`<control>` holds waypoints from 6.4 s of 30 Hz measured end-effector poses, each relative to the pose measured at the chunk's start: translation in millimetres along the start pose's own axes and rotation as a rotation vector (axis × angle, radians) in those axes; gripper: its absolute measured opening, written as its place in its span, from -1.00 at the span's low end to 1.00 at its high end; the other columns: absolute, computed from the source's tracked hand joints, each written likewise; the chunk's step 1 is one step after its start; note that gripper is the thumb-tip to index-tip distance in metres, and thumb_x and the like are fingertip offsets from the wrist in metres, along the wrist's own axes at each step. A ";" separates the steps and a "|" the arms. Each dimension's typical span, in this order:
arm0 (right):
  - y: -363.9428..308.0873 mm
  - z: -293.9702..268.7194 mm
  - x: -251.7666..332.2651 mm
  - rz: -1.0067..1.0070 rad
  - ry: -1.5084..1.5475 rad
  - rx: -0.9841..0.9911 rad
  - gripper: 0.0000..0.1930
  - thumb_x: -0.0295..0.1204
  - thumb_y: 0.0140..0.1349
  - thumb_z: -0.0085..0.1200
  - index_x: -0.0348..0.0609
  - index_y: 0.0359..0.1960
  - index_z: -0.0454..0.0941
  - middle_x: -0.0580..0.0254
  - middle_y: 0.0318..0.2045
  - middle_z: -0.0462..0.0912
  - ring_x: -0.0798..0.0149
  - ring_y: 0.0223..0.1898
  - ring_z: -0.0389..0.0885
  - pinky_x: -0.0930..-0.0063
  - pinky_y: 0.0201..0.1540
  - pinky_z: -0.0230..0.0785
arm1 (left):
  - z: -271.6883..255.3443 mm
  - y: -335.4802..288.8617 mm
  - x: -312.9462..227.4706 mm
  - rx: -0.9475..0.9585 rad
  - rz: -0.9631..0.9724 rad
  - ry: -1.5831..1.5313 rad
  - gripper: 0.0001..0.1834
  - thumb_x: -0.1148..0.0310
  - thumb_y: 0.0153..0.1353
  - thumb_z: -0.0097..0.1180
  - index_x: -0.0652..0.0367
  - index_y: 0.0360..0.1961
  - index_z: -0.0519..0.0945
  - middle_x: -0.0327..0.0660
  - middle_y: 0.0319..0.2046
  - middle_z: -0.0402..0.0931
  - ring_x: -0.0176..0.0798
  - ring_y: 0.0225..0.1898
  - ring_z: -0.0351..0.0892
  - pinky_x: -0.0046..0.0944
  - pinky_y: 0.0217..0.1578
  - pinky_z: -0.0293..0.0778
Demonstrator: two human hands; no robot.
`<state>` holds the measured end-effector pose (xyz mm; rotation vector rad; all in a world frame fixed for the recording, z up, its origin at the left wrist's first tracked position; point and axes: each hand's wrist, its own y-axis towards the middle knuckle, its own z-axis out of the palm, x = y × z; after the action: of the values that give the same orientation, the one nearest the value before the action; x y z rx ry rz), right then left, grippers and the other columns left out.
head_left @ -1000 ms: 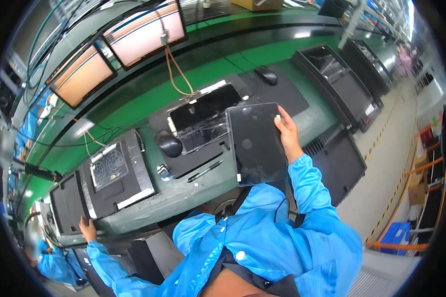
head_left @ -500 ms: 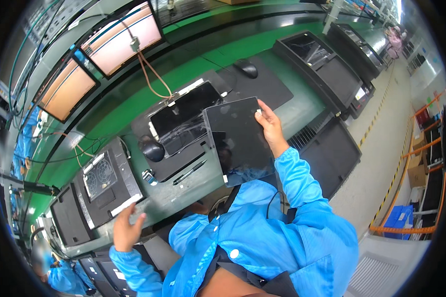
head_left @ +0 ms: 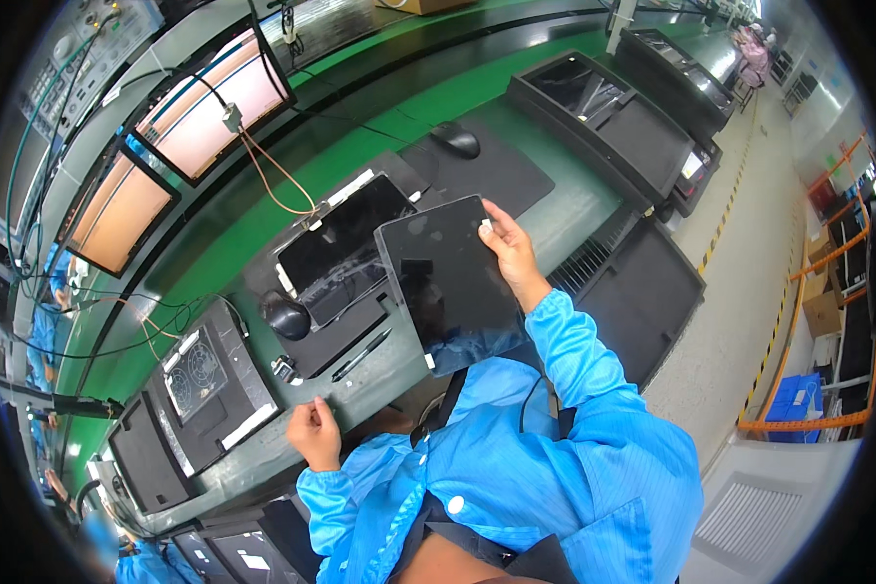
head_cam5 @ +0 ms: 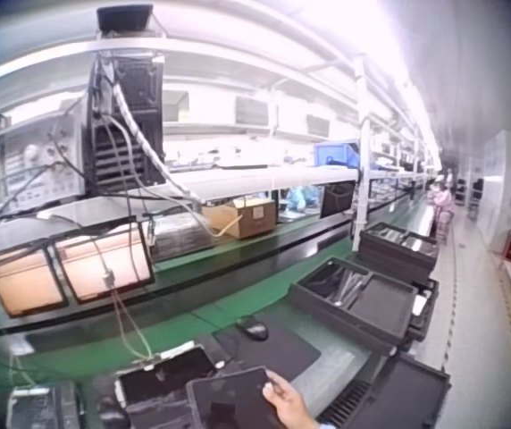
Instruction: Testing and assembling electronic tablets on a factory line.
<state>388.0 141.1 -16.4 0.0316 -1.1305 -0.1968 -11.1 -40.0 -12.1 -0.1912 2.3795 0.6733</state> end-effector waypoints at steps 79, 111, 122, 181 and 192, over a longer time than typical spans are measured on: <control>-4.2 1.0 4.4 -0.035 -0.056 -0.032 -0.44 -0.48 0.40 0.12 -0.23 0.41 0.29 0.21 -0.09 0.69 0.44 -0.08 0.61 0.53 0.07 0.41 | -3.4 5.5 -15.2 -0.018 0.170 0.068 -0.73 0.49 0.21 0.26 0.22 -0.59 0.46 -0.16 -0.69 0.27 -0.13 -0.67 0.26 -0.11 -0.59 0.17; 143.1 -386.1 273.6 -0.478 -0.561 -1.099 -0.47 -0.42 0.29 0.16 -0.28 0.30 0.45 0.09 0.02 0.69 0.37 -0.04 0.61 0.53 0.11 0.38 | 11.9 2.6 -9.5 0.045 0.053 0.301 -0.69 0.48 0.32 0.14 0.25 -0.59 0.40 -0.19 -0.67 0.26 -0.21 -0.65 0.21 -0.16 -0.58 0.12; 174.3 -402.3 233.4 -0.143 -1.092 -1.075 -0.41 -0.22 0.31 0.08 -0.32 0.31 0.41 -0.25 0.16 0.58 -0.09 0.18 0.58 0.27 0.26 0.35 | 16.2 -1.3 -11.7 0.003 0.020 0.357 -0.69 0.46 0.29 0.17 0.25 -0.60 0.40 -0.17 -0.68 0.28 -0.18 -0.66 0.24 -0.13 -0.58 0.13; -35.1 310.3 -91.6 -0.795 -1.176 0.613 -0.58 -0.41 0.18 0.18 -0.23 0.09 0.56 -0.11 0.13 0.47 -0.10 0.19 0.44 0.01 0.24 0.26 | -400.1 -244.2 158.1 -1.232 -1.291 -1.304 0.01 -0.01 0.11 0.27 0.23 0.46 0.10 0.09 0.35 0.02 0.05 0.48 -0.04 0.16 0.45 -0.11; -34.3 309.3 -91.4 -0.775 -1.148 0.622 -0.59 -0.40 0.18 0.18 -0.24 0.08 0.56 -0.10 0.13 0.47 -0.11 0.23 0.41 0.00 0.27 0.22 | -385.3 -260.1 219.3 -0.987 -1.192 -1.304 -0.46 0.22 0.20 0.29 0.32 0.09 0.45 -0.12 0.02 0.51 -0.11 0.07 0.52 -0.12 0.18 0.44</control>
<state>67.0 146.1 29.8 1.0301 -2.2519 -0.5846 -316.7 -453.3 -5.2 -1.0552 0.3501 0.8450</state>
